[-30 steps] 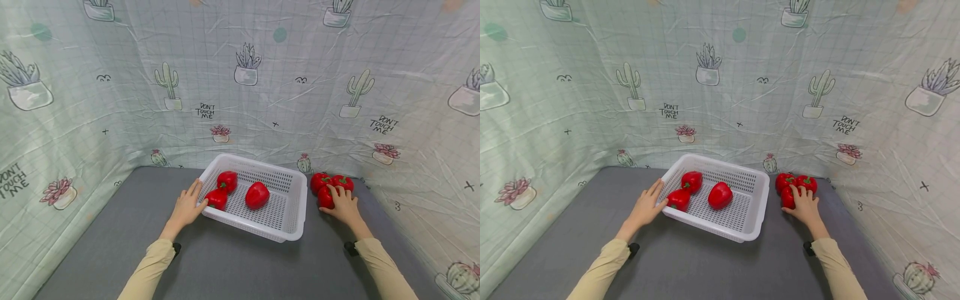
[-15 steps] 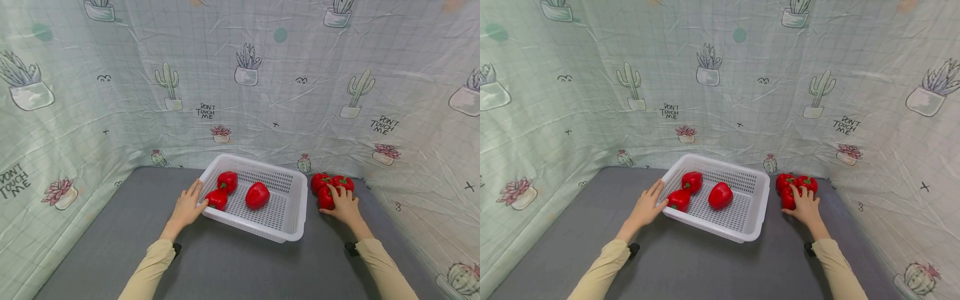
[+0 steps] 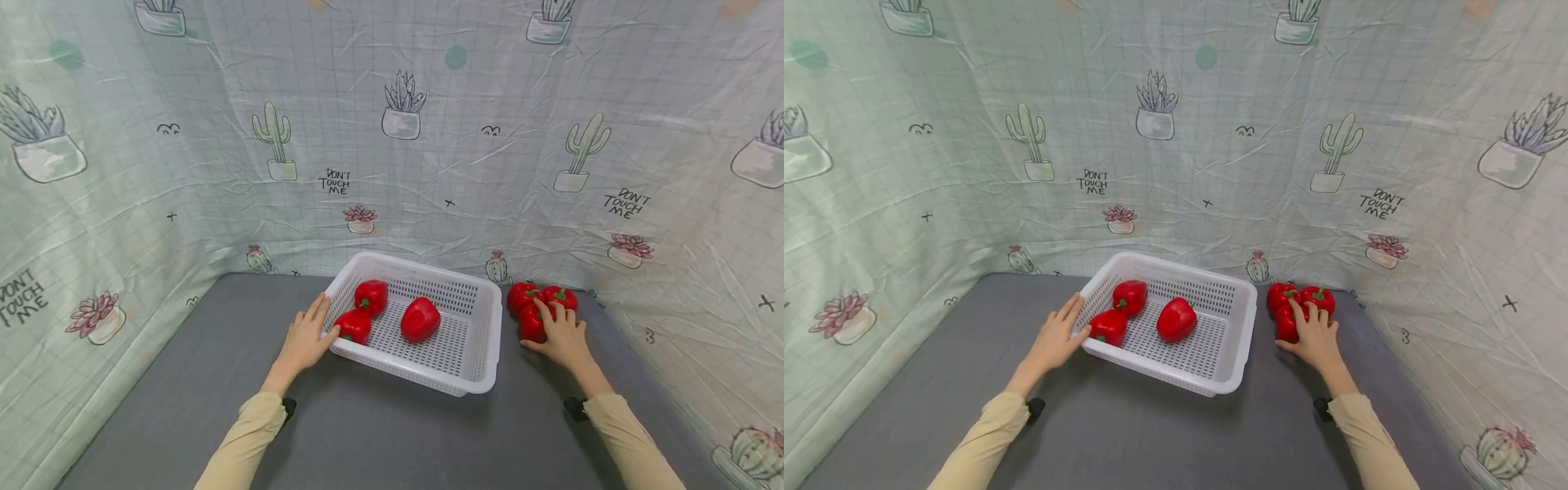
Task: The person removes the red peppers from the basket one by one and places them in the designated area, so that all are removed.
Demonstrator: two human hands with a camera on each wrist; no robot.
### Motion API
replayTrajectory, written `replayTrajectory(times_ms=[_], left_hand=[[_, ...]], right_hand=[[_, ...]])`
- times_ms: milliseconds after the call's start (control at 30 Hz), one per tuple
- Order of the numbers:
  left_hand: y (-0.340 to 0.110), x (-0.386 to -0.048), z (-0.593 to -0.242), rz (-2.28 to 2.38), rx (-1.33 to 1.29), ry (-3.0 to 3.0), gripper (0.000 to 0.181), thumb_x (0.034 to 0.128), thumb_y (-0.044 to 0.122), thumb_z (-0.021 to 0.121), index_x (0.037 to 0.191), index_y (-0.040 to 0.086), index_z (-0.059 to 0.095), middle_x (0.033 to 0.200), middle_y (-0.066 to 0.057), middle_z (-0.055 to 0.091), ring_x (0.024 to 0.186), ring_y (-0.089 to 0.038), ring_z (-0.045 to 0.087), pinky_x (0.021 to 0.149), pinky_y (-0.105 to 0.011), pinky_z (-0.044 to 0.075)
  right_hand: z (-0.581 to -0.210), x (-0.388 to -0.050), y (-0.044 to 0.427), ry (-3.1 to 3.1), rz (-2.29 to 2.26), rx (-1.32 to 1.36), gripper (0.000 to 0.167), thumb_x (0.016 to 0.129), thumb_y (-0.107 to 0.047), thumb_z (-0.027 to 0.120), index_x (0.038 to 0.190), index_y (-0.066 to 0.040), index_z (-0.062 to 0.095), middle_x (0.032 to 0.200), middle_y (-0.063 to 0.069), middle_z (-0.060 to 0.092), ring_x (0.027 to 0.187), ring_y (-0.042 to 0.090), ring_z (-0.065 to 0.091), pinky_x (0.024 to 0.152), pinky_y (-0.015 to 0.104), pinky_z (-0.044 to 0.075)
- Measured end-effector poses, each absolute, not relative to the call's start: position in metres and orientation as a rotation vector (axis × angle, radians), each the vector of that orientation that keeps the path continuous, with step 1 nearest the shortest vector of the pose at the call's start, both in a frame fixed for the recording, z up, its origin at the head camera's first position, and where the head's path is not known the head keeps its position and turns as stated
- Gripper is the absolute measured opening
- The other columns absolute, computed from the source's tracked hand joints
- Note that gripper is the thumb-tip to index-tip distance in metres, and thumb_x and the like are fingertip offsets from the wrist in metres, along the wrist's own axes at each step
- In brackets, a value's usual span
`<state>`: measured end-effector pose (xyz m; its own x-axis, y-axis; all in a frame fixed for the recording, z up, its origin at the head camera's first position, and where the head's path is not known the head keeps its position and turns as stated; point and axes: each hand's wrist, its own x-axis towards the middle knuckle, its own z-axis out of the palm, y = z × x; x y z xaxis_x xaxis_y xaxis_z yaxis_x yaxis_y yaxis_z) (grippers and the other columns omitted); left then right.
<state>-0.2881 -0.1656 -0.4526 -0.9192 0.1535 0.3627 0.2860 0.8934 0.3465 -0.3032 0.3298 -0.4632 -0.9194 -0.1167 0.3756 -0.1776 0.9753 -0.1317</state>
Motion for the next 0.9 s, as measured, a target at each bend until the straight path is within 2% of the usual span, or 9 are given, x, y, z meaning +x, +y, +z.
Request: replayTrajectory(times_ms=[233, 433, 700, 900], left_hand=[[-0.166, -0.289, -0.453, -0.574, -0.331, -2.741, 0.064, 0.0844, 0.036, 0.051, 0.138, 0.007, 0.032, 0.145, -0.013, 0.029, 0.096, -0.034, 0.045, 0.075, -0.049, 0.043], [-0.166, -0.289, -0.453, -0.565, -0.332, -2.742, 0.064, 0.0848, 0.036, 0.051, 0.138, 0.007, 0.032, 0.144, -0.014, 0.029, 0.096, -0.035, 0.046, 0.074, -0.049, 0.043], [-0.166, -0.291, -0.454, -0.56, -0.344, -2.737, 0.064, 0.0848, 0.036, 0.05, 0.138, 0.006, 0.032, 0.144, -0.014, 0.03, 0.095, -0.035, 0.046, 0.073, -0.048, 0.044], [-0.166, -0.29, -0.454, -0.56, -0.345, -2.738, 0.064, 0.0844, 0.036, 0.051, 0.138, 0.006, 0.032, 0.144, -0.015, 0.029, 0.095, -0.035, 0.046, 0.075, -0.049, 0.044]], right_hand=[[-0.458, -0.296, 0.325, -2.628, 0.197, 0.263, 0.092, 0.059, -0.04, 0.078, 0.131, -0.005, 0.034, 0.122, 0.028, 0.034, 0.107, 0.047, 0.032, 0.074, 0.063, 0.026], [-0.443, -0.286, 0.309, -2.531, 0.198, 0.312, 0.082, 0.063, -0.033, 0.076, 0.128, -0.001, 0.039, 0.123, 0.027, 0.038, 0.108, 0.045, 0.033, 0.08, 0.062, 0.024], [-0.43, -0.275, 0.285, -2.468, 0.204, 0.44, 0.075, 0.066, -0.03, 0.074, 0.126, -0.001, 0.041, 0.123, 0.025, 0.04, 0.108, 0.04, 0.036, 0.083, 0.058, 0.028], [-0.423, -0.27, 0.266, -2.414, 0.185, 0.574, 0.071, 0.066, -0.027, 0.074, 0.125, -0.001, 0.044, 0.12, 0.024, 0.044, 0.105, 0.037, 0.04, 0.079, 0.054, 0.033]])
